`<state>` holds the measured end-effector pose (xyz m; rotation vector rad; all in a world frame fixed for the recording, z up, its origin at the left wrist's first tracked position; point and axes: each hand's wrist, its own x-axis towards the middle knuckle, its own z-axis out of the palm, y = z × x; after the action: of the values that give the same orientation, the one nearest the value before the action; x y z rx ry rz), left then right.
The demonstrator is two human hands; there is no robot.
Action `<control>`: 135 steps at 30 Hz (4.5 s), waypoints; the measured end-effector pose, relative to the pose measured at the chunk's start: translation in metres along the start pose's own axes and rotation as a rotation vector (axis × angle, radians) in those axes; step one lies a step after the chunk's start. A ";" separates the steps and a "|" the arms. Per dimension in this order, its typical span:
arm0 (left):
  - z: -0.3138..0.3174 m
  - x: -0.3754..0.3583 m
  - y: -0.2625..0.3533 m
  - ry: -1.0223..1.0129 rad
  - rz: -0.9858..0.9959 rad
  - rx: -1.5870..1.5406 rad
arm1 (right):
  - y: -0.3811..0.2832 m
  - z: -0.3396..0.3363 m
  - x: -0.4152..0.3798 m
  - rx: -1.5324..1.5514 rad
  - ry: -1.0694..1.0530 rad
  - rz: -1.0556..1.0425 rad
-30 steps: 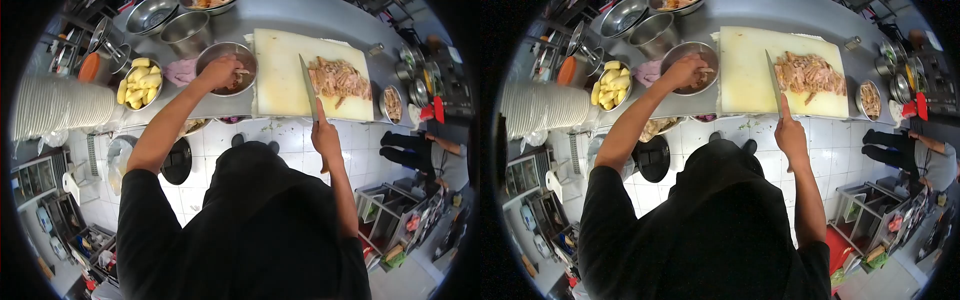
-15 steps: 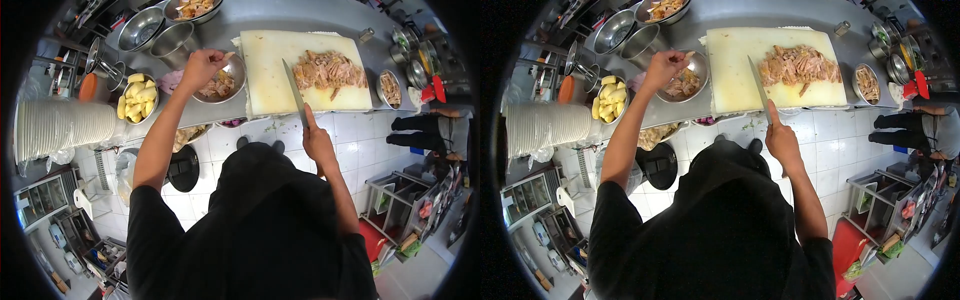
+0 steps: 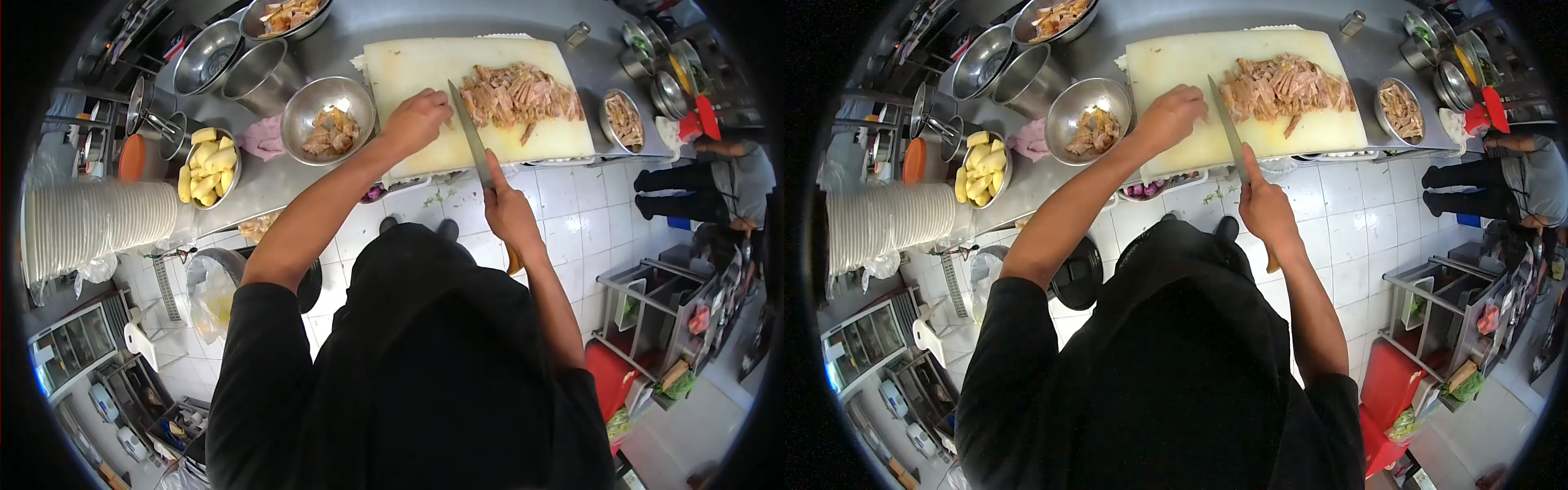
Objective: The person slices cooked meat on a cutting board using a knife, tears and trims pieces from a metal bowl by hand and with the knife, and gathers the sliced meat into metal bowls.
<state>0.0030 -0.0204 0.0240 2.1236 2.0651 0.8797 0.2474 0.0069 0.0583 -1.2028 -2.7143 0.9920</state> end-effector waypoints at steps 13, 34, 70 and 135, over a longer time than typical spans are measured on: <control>0.014 -0.031 0.010 0.281 -0.354 -0.156 | -0.026 -0.011 0.058 -0.069 -0.015 -0.199; 0.022 -0.023 0.007 0.313 -0.358 -0.176 | -0.044 -0.033 0.090 -0.246 -0.221 -0.201; -0.088 -0.072 -0.007 0.013 -0.690 -0.180 | -0.026 -0.027 0.044 -0.015 -0.120 -0.224; 0.032 -0.043 0.008 0.451 -0.297 -0.075 | -0.011 -0.007 -0.008 -0.238 -0.075 -0.071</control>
<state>0.0261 -0.0502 -0.0144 1.6275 2.4109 1.4605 0.2474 -0.0006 0.0717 -1.1083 -2.9802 0.7378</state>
